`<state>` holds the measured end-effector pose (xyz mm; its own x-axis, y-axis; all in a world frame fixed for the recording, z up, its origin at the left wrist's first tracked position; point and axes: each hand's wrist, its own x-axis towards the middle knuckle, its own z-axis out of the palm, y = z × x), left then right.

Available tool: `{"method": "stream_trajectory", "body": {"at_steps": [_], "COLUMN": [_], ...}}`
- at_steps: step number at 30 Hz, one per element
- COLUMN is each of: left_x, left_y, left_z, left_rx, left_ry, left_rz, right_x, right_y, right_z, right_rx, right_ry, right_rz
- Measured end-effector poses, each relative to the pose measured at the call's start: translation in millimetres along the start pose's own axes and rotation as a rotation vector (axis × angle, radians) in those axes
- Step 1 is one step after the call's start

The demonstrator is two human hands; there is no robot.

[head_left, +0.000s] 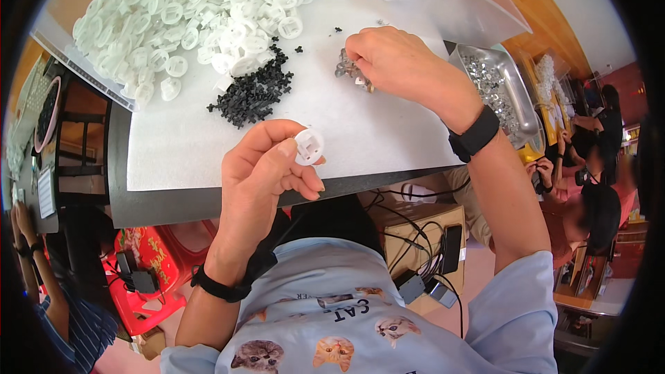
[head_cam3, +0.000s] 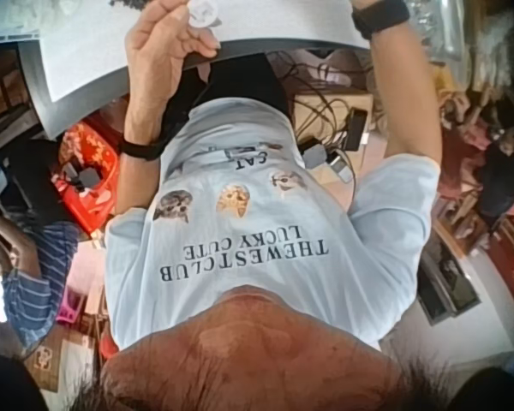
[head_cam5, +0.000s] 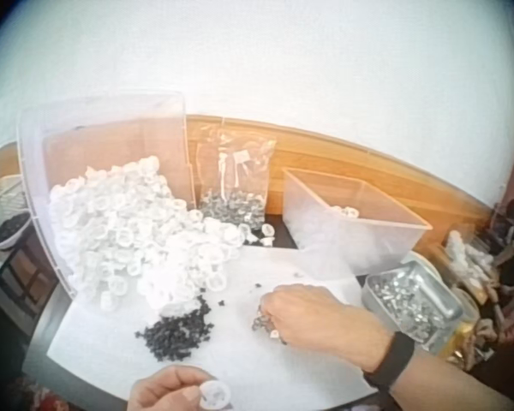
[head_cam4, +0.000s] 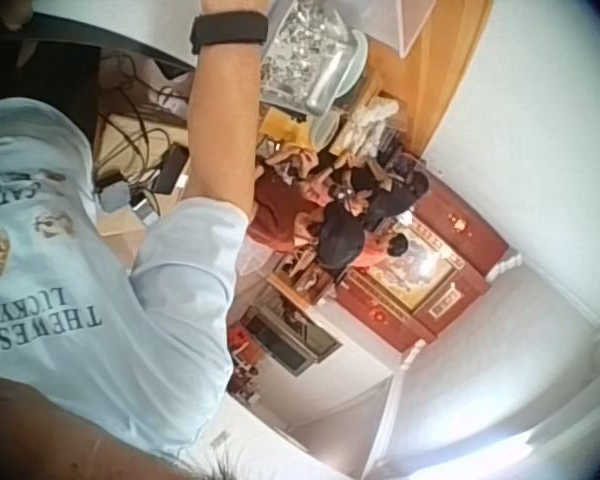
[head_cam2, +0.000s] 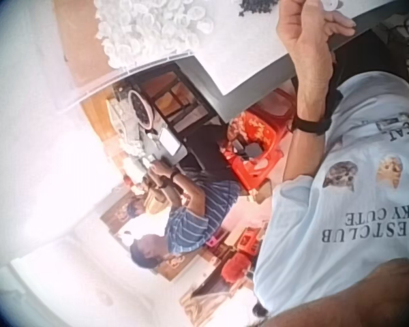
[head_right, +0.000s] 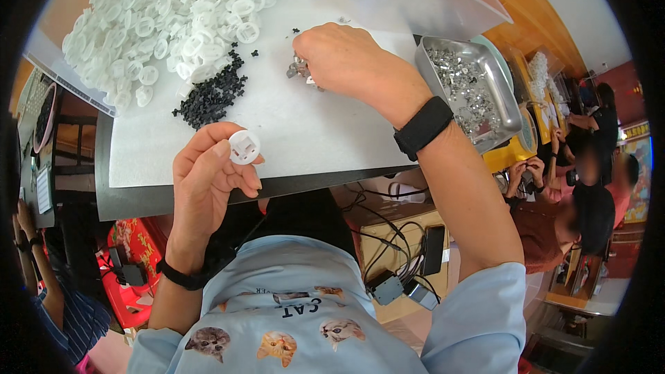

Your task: Manually assembling small white plastic components by inserting metal pins and black plastic parts.

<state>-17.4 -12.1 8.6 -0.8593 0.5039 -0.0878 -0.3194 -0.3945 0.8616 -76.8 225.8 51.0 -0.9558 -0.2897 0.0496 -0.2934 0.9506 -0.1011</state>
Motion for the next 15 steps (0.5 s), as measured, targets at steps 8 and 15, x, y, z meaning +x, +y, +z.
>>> {"method": "stream_trajectory", "body": {"at_steps": [8, 15], "left_x": [-1, -2], "left_y": [-1, 0], "left_z": [-1, -1], "left_rx": [-0.003, -0.025], "left_ry": [0.0, -0.004], "left_rz": [0.008, -0.001], "right_x": [-8, -8], "right_y": [7, 4], "right_z": [-2, -6], "right_rx": [-0.042, -0.013], "right_ry": [0.076, 0.059], "right_rz": [-0.041, 0.068]}}
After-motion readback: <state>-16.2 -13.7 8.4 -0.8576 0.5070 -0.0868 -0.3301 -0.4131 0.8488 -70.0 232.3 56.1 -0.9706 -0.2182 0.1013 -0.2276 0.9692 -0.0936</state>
